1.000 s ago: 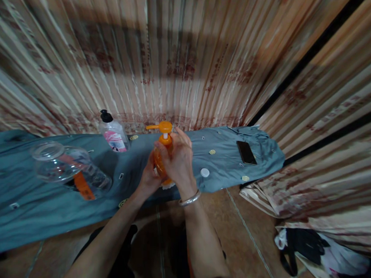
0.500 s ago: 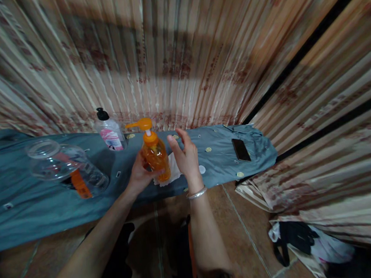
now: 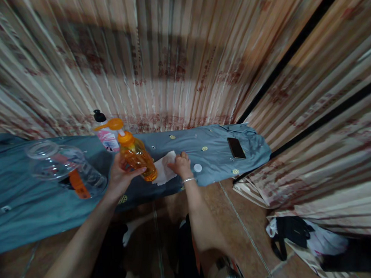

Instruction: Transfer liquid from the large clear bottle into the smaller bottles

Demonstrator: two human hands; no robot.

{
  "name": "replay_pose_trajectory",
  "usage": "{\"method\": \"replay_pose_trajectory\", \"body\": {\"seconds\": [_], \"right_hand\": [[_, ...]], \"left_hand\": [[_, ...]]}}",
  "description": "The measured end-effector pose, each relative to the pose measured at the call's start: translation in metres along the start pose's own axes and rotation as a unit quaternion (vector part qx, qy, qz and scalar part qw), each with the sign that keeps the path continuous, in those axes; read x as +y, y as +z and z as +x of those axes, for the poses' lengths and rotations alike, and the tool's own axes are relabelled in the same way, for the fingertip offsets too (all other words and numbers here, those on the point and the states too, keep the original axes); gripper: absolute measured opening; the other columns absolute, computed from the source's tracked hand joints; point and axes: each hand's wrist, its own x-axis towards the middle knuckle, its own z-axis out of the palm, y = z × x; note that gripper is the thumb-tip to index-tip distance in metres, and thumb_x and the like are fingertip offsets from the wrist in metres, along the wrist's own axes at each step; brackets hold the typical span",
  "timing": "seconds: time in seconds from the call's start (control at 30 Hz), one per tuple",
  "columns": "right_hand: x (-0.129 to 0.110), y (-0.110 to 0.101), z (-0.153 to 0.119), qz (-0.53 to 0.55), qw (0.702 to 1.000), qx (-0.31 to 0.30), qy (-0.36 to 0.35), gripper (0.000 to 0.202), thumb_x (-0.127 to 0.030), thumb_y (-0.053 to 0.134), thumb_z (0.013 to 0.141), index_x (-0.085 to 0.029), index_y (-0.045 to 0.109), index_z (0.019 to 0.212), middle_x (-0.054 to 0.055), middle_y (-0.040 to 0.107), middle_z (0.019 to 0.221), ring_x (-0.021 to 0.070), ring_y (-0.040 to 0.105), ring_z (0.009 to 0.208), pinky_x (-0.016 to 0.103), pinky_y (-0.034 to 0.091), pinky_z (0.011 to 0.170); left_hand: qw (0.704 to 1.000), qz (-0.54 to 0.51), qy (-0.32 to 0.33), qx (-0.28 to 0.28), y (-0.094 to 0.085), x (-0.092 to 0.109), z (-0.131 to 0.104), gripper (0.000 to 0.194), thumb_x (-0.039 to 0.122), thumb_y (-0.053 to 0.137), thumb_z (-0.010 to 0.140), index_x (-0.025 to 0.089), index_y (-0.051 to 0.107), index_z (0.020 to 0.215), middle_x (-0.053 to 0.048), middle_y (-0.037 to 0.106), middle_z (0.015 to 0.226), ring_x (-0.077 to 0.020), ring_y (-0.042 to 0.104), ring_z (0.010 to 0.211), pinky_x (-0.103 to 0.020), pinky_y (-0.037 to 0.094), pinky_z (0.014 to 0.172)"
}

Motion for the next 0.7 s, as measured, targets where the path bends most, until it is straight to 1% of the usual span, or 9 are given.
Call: {"method": "replay_pose_trajectory", "body": {"seconds": [0.1, 0.13, 0.23, 0.4, 0.47, 0.57, 0.6, 0.67, 0.7], "right_hand": [[-0.005, 0.003, 0.001, 0.012, 1.0, -0.008, -0.026, 0.018, -0.021, 0.072, 0.085, -0.014, 0.07, 0.102, 0.018, 0.069, 0.125, 0.0244, 0.063, 0.123, 0.03, 0.047, 0.099], [-0.006, 0.003, 0.001, 0.016, 0.999, -0.007, -0.033, 0.014, -0.018, 0.069, 0.086, -0.015, 0.07, 0.1, 0.015, 0.072, 0.119, 0.0226, 0.066, 0.117, 0.028, 0.048, 0.095], [-0.009, -0.004, 0.0, 0.028, 0.999, 0.007, -0.046, 0.017, -0.016, 0.062, 0.09, -0.015, 0.068, 0.106, 0.012, 0.076, 0.107, 0.0221, 0.071, 0.106, 0.026, 0.048, 0.086], [-0.003, -0.019, 0.0, 0.043, 0.997, 0.05, -0.038, 0.025, -0.018, 0.057, 0.093, -0.013, 0.062, 0.117, 0.013, 0.075, 0.105, 0.0234, 0.072, 0.099, 0.027, 0.047, 0.079], [-0.002, -0.018, -0.001, 0.065, 0.996, 0.021, -0.06, 0.024, -0.024, 0.063, 0.092, -0.016, 0.065, 0.114, 0.01, 0.076, 0.104, 0.0226, 0.072, 0.096, 0.026, 0.047, 0.077], [-0.008, -0.006, -0.005, 0.084, 0.987, -0.062, -0.118, 0.028, -0.034, 0.073, 0.086, -0.02, 0.069, 0.109, 0.006, 0.075, 0.108, 0.0227, 0.07, 0.102, 0.028, 0.05, 0.082], [-0.011, -0.001, -0.008, 0.083, 0.985, -0.072, -0.135, 0.032, -0.034, 0.076, 0.083, -0.02, 0.069, 0.111, 0.007, 0.073, 0.114, 0.0236, 0.068, 0.108, 0.03, 0.051, 0.087], [-0.018, 0.01, -0.013, 0.078, 0.983, -0.063, -0.156, 0.043, -0.029, 0.081, 0.078, -0.018, 0.067, 0.118, 0.011, 0.068, 0.127, 0.0258, 0.062, 0.121, 0.035, 0.049, 0.099], [-0.021, 0.015, -0.016, 0.08, 0.982, -0.055, -0.163, 0.045, -0.024, 0.081, 0.077, -0.017, 0.067, 0.119, 0.012, 0.067, 0.13, 0.0261, 0.06, 0.124, 0.036, 0.048, 0.102]], "left_hand": [[1.0, 0.016, -0.001, 0.008, -0.01, 0.003, 0.0, 0.085, 0.031, 0.095, 0.043, 0.023, 0.053, 0.116, -0.007, 0.067, 0.12, -0.0313, 0.065, 0.117, -0.05, 0.051, 0.104], [1.0, 0.021, -0.002, 0.011, -0.013, 0.004, 0.0, 0.086, 0.031, 0.095, 0.042, 0.023, 0.054, 0.116, -0.007, 0.067, 0.12, -0.0318, 0.065, 0.118, -0.051, 0.05, 0.105], [0.999, 0.032, -0.001, 0.016, -0.018, 0.006, -0.001, 0.085, 0.033, 0.095, 0.043, 0.023, 0.053, 0.116, -0.008, 0.066, 0.121, -0.0327, 0.064, 0.119, -0.052, 0.049, 0.105], [0.999, 0.046, 0.007, 0.01, -0.016, 0.005, -0.002, 0.086, 0.034, 0.095, 0.043, 0.023, 0.052, 0.117, -0.008, 0.065, 0.125, -0.0325, 0.063, 0.121, -0.052, 0.049, 0.106], [0.999, 0.052, 0.011, 0.006, -0.015, 0.004, -0.003, 0.086, 0.035, 0.094, 0.045, 0.024, 0.052, 0.119, -0.008, 0.064, 0.125, -0.0323, 0.063, 0.121, -0.052, 0.047, 0.108], [0.998, 0.06, 0.018, 0.002, -0.014, 0.001, -0.004, 0.086, 0.035, 0.094, 0.047, 0.025, 0.051, 0.122, -0.007, 0.064, 0.126, -0.0318, 0.062, 0.123, -0.052, 0.047, 0.108], [0.998, 0.063, 0.021, 0.002, -0.014, 0.0, -0.004, 0.087, 0.035, 0.093, 0.048, 0.025, 0.051, 0.123, -0.007, 0.063, 0.127, -0.0317, 0.062, 0.124, -0.051, 0.047, 0.108], [0.997, 0.068, 0.028, 0.002, -0.013, -0.002, -0.005, 0.088, 0.035, 0.093, 0.049, 0.026, 0.05, 0.125, -0.007, 0.062, 0.129, -0.0316, 0.06, 0.126, -0.051, 0.047, 0.108], [0.997, 0.07, 0.032, 0.001, -0.013, -0.004, -0.005, 0.088, 0.036, 0.093, 0.05, 0.026, 0.05, 0.127, -0.007, 0.061, 0.131, -0.0315, 0.059, 0.127, -0.05, 0.047, 0.109]]}}
